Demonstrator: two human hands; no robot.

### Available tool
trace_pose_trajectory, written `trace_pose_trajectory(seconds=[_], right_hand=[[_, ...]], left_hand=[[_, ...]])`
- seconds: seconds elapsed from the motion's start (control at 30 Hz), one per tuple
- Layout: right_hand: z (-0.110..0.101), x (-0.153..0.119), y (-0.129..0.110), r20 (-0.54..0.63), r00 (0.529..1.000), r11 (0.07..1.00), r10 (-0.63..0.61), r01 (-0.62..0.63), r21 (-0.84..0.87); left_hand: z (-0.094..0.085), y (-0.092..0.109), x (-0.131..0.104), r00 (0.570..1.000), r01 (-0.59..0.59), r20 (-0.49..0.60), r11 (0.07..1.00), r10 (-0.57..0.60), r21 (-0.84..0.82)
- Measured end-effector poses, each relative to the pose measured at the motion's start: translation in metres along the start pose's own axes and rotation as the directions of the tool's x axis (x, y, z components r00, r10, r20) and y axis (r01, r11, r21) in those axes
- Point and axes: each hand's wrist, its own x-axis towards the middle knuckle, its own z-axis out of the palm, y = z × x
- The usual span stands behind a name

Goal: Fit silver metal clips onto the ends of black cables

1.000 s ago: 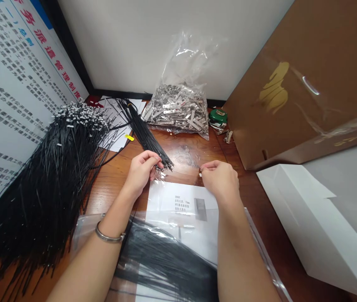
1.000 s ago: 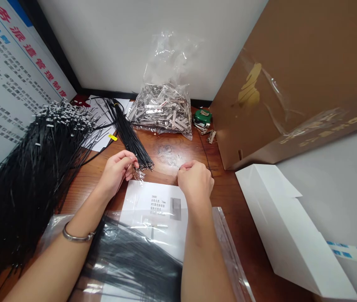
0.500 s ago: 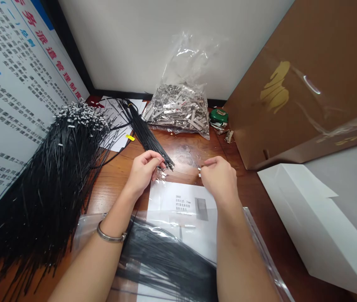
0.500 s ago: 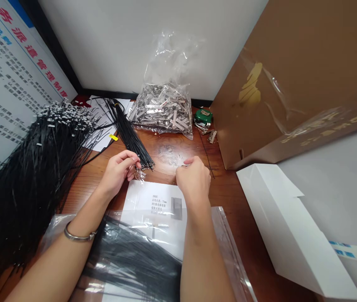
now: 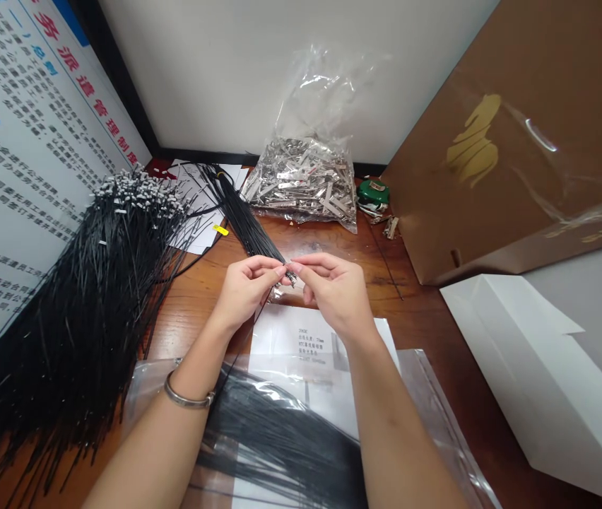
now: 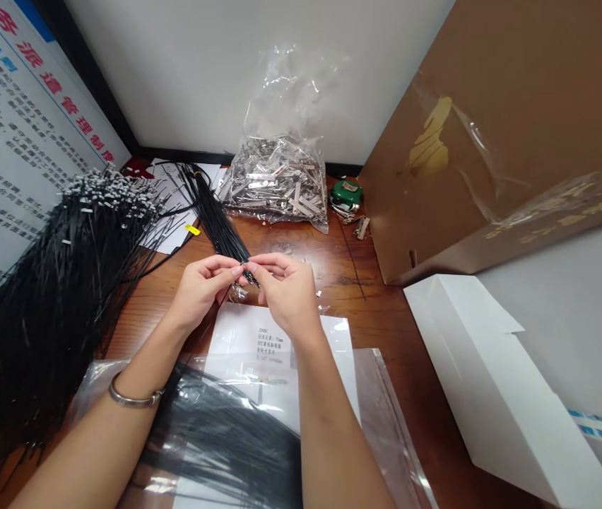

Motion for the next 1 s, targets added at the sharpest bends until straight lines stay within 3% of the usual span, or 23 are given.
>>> trace_pose_trajectory(seconds=[0.23, 0.7, 1.0], right_hand=[[0.0003, 0.0003, -0.0002, 0.043, 0.999, 1.0, 0.006, -0.005, -0.009], [0.0003, 0.0019, 0.004, 0.018, 1.0, 1.0, -0.022, 0.022, -0.019], [0.0004, 0.0014, 0.0068, 0.087, 0.996, 0.994, 0.031, -0.039, 0.099]], left_hand=[[0.0017, 0.0014, 0.0003, 1.0, -0.014, 0.01, 1.0, 0.014, -0.013], [0.0001, -0.0017, 0.0006, 0.999, -0.045, 0.019, 0.999, 0.045, 0.002], [0.0002, -0.0002, 0.0003, 0.997, -0.078, 0.017, 0.997, 0.078, 0.009]])
